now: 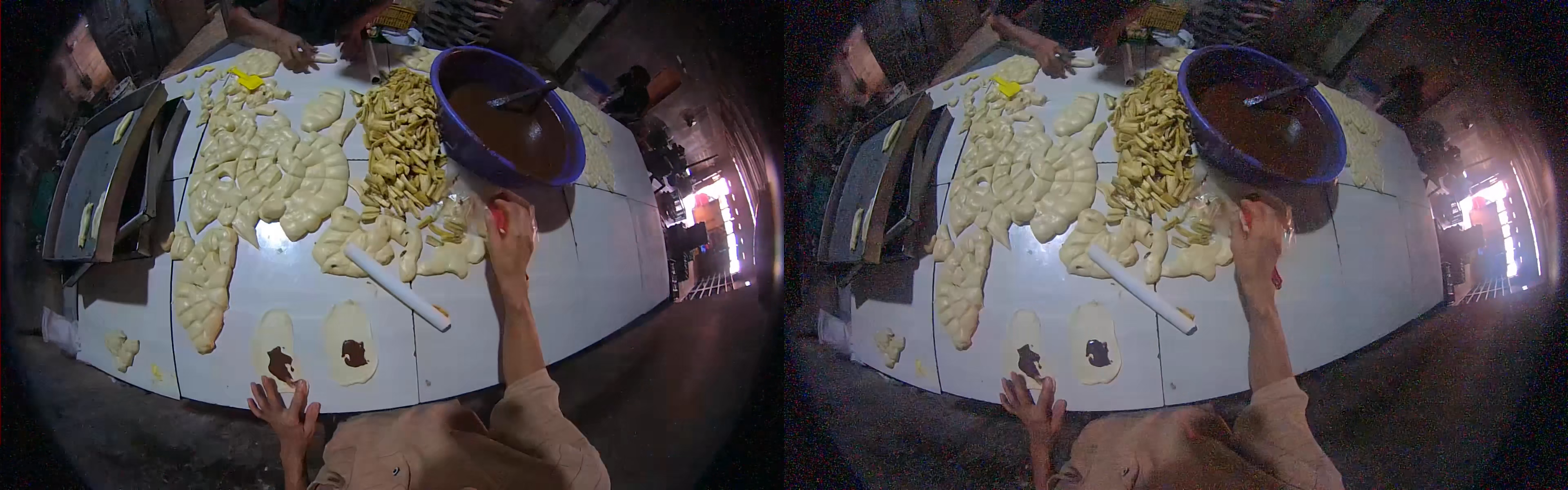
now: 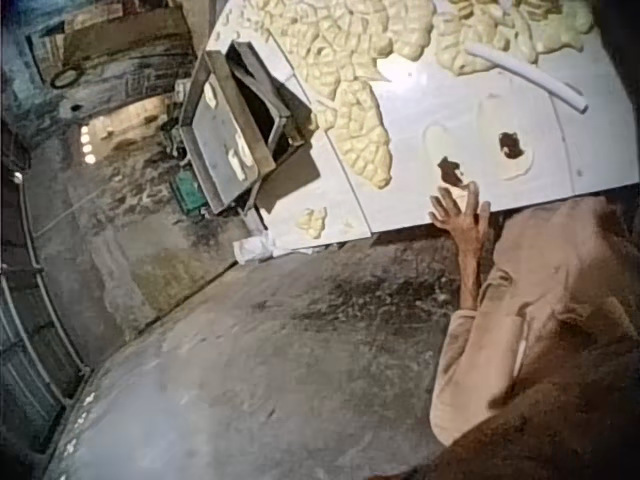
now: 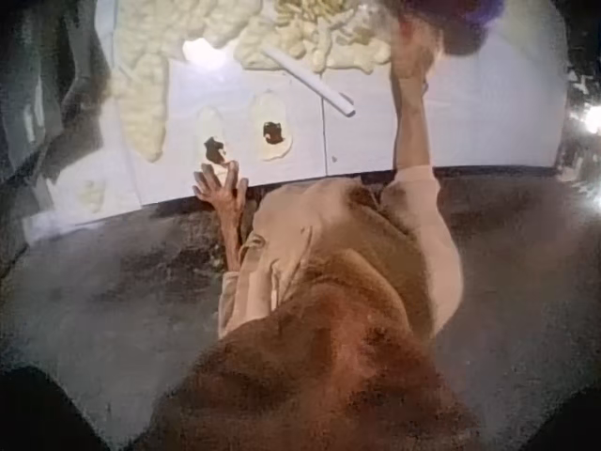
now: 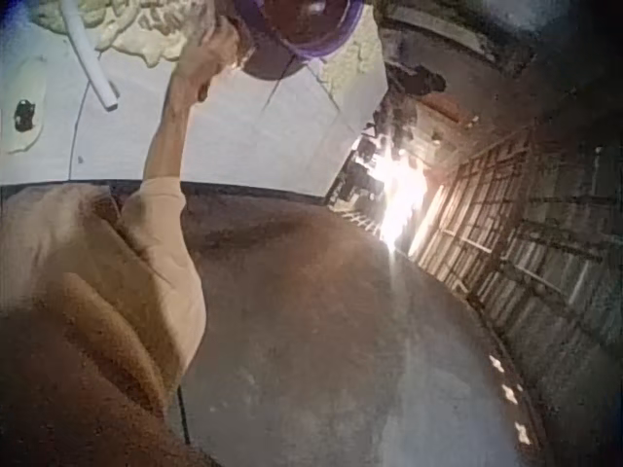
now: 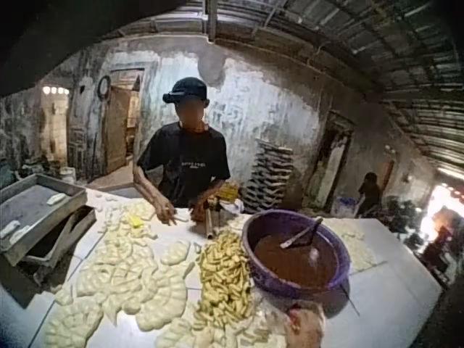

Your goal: The person flattens pieces of dough by hand and with a rolling pin, spreads chocolate filling onto the dough using a spatula, adds sliced bananas, rolls the dough over the filling, and places the rolled dough onto a baking tray.

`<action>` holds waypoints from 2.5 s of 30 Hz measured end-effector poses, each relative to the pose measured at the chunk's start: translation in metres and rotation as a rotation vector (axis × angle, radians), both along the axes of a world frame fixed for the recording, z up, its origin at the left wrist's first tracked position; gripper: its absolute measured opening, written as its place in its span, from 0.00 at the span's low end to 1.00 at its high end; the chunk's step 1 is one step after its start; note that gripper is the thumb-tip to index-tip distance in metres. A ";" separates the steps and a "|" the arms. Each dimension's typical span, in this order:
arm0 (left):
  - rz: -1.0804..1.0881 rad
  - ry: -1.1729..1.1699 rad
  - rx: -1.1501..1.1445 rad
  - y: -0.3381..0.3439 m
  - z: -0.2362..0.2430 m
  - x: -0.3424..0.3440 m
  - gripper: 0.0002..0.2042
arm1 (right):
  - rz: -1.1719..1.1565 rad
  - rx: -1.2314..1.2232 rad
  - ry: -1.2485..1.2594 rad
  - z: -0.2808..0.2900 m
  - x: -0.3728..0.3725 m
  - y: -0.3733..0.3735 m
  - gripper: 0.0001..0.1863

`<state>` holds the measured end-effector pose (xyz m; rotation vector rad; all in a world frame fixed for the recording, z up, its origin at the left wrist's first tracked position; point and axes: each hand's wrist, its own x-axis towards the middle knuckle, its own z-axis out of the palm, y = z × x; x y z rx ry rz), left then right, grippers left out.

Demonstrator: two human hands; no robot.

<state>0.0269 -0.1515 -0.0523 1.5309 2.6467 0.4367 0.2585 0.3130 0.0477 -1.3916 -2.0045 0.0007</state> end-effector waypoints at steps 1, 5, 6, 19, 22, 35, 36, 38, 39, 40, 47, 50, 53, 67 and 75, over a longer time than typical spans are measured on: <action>0.011 0.002 0.006 -0.003 0.000 0.000 0.23 | 0.081 -0.254 0.123 0.000 -0.018 0.005 0.16; 0.029 -0.032 -0.047 0.000 0.003 0.005 0.25 | 0.154 -0.309 0.007 -0.005 -0.073 0.050 0.18; 0.022 -0.049 -0.025 0.003 0.002 0.004 0.26 | 0.128 -0.246 -0.078 -0.010 -0.081 0.064 0.18; 0.055 -0.021 0.004 -0.001 0.001 0.007 0.27 | 0.336 -1.099 0.804 0.002 -0.049 0.073 0.08; 0.041 -0.001 0.033 -0.002 0.002 0.004 0.28 | 0.354 -1.135 0.831 0.009 -0.036 0.050 0.07; -0.152 -0.098 0.246 0.037 0.030 0.017 0.19 | 0.879 -0.747 0.012 0.003 -0.061 -0.185 0.11; -0.160 -0.099 0.248 0.044 0.030 0.019 0.19 | 0.871 -0.745 0.013 0.000 -0.065 -0.195 0.11; -0.248 -0.129 0.244 0.054 0.031 0.019 0.17 | 0.893 -0.708 -0.140 -0.004 -0.073 -0.211 0.12; -0.252 -0.127 0.243 0.059 0.033 0.017 0.17 | 0.890 -0.708 -0.137 -0.008 -0.072 -0.216 0.12; -0.285 -0.133 0.234 0.064 0.033 0.015 0.17 | 0.855 -0.660 -0.100 -0.014 -0.071 -0.219 0.13; -0.420 -0.194 0.254 0.086 0.041 0.002 0.13 | 0.854 -0.515 -0.213 -0.023 -0.056 -0.218 0.17; -0.452 -0.176 0.305 0.091 0.046 -0.002 0.11 | 0.805 -0.520 -0.100 -0.027 -0.056 -0.222 0.16; -0.497 -0.199 0.328 0.096 0.042 -0.002 0.10 | 0.906 -0.528 -0.153 -0.008 -0.043 -0.226 0.15; -0.282 -0.415 0.332 0.133 0.061 -0.021 0.09 | 0.510 -0.957 0.195 -0.028 -0.053 -0.217 0.09; -0.445 -0.232 0.121 0.127 0.059 -0.018 0.20 | 0.771 -0.677 -0.082 -0.027 -0.050 -0.205 0.15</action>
